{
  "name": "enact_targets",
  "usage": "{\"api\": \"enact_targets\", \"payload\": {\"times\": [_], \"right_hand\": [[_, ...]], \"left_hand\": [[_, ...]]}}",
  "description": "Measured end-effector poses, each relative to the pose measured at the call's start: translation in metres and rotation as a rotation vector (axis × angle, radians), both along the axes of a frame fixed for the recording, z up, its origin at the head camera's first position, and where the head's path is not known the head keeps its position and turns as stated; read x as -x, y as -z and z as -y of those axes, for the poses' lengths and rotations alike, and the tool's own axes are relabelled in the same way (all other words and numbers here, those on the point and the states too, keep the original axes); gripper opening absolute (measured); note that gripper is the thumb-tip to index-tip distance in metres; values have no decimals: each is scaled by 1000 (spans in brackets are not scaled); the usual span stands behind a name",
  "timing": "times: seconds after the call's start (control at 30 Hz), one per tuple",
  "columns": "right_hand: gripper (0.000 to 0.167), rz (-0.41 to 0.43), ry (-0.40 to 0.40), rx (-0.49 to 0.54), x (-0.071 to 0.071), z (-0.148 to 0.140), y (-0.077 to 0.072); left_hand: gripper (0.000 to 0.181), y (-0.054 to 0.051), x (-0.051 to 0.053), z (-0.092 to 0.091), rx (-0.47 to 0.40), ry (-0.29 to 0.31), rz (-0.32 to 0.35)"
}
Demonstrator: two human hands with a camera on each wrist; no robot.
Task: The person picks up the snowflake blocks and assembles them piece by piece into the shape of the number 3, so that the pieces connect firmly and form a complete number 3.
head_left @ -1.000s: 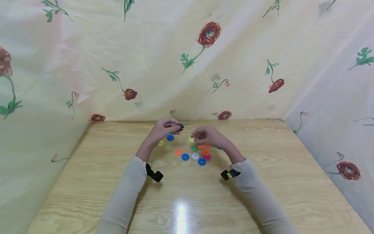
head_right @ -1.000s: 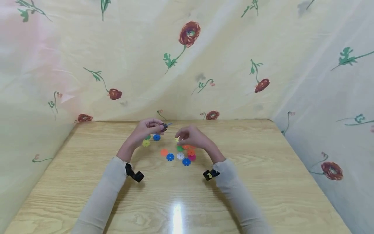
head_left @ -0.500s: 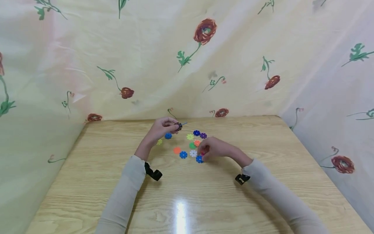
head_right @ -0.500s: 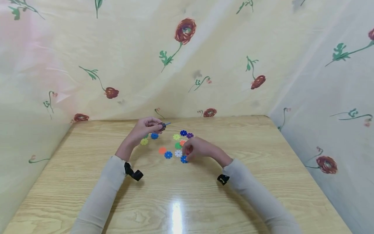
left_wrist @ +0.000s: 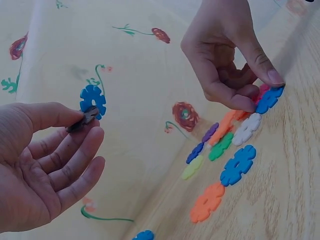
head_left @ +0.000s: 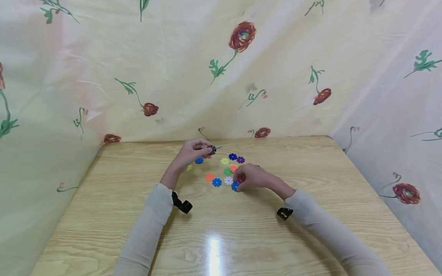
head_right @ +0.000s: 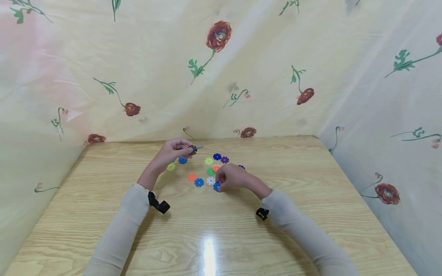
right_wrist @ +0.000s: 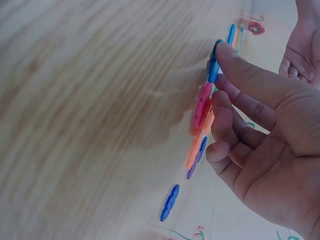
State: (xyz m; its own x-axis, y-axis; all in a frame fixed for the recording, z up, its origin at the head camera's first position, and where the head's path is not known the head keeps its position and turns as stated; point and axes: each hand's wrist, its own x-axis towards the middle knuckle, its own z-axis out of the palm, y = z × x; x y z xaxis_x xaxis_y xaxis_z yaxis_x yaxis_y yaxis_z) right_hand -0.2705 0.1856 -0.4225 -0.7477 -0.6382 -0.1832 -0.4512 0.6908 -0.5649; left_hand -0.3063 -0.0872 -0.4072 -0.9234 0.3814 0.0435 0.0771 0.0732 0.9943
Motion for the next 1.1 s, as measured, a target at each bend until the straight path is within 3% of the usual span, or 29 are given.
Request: {"api": "enact_targets", "payload": {"times": [0.37,0.57,0.73,0.93,1.1], "right_hand": [[23,34,-13,87,1,2,3],[15,36,0,153,5,3,6],[11,-28,59,204,13,4,1],[18,-102,151,295,22,4,-14],[17,-97,248,405,26,6,-30]], "left_hand": [[25,0,-2,-1,19,-6,20],[26,1,-2,0,17,-5,33],[27,2,0,0,20,-8,33],[28,3,1,0,22,-11,45],[28,3,2,-1,22,-7,46]]}}
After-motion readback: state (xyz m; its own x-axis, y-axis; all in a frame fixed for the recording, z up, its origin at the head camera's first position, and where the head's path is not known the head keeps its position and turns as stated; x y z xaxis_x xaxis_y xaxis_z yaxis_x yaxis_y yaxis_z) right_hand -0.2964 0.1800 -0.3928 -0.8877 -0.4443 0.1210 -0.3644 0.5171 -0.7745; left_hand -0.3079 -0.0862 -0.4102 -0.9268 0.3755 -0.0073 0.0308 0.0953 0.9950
